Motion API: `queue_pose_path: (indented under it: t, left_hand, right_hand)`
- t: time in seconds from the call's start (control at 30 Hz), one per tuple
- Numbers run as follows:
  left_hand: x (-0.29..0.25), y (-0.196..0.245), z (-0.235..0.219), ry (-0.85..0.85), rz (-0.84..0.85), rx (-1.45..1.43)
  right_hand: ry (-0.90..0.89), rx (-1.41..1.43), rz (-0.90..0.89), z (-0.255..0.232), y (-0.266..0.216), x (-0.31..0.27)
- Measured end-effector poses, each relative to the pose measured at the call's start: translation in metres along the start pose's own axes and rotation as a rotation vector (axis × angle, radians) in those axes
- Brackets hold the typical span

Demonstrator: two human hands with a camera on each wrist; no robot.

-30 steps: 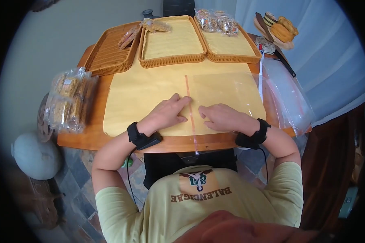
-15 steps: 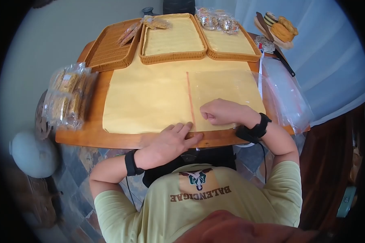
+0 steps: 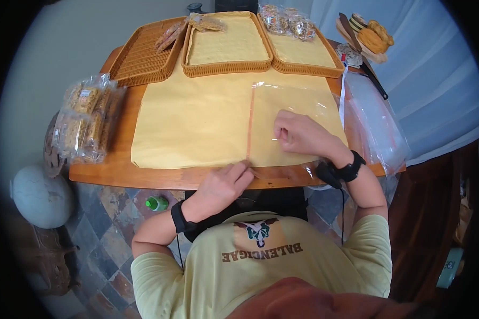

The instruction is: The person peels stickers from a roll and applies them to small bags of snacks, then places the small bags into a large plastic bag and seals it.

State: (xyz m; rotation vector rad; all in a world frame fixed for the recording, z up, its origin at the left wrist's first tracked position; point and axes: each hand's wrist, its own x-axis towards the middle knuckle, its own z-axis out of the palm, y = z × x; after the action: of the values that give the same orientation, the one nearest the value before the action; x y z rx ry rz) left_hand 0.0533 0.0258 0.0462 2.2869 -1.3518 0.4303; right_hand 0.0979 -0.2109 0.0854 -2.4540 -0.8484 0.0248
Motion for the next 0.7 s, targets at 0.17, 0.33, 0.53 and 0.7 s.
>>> queue_pose_path:
  t: [0.17, 0.33, 0.53, 0.7]
  left_hand:
    - [0.004, -0.003, -0.014, -0.003, -0.037, -0.246]
    - [0.018, -0.005, -0.016, -0.010, -0.029, -0.417]
    - [0.023, -0.007, -0.012, 0.045, 0.139, -0.419]
    - [0.022, -0.016, -0.016, -0.097, 0.172, -0.324]
  right_hand:
    - [0.054, -0.142, -0.035, -0.028, -0.031, -0.008]
    - [-0.054, -0.063, -0.113, -0.041, -0.042, -0.013]
    - [-0.425, -0.200, -0.056, -0.021, -0.031, -0.014]
    - [-0.112, -0.295, -0.108, -0.032, -0.029, -0.025]
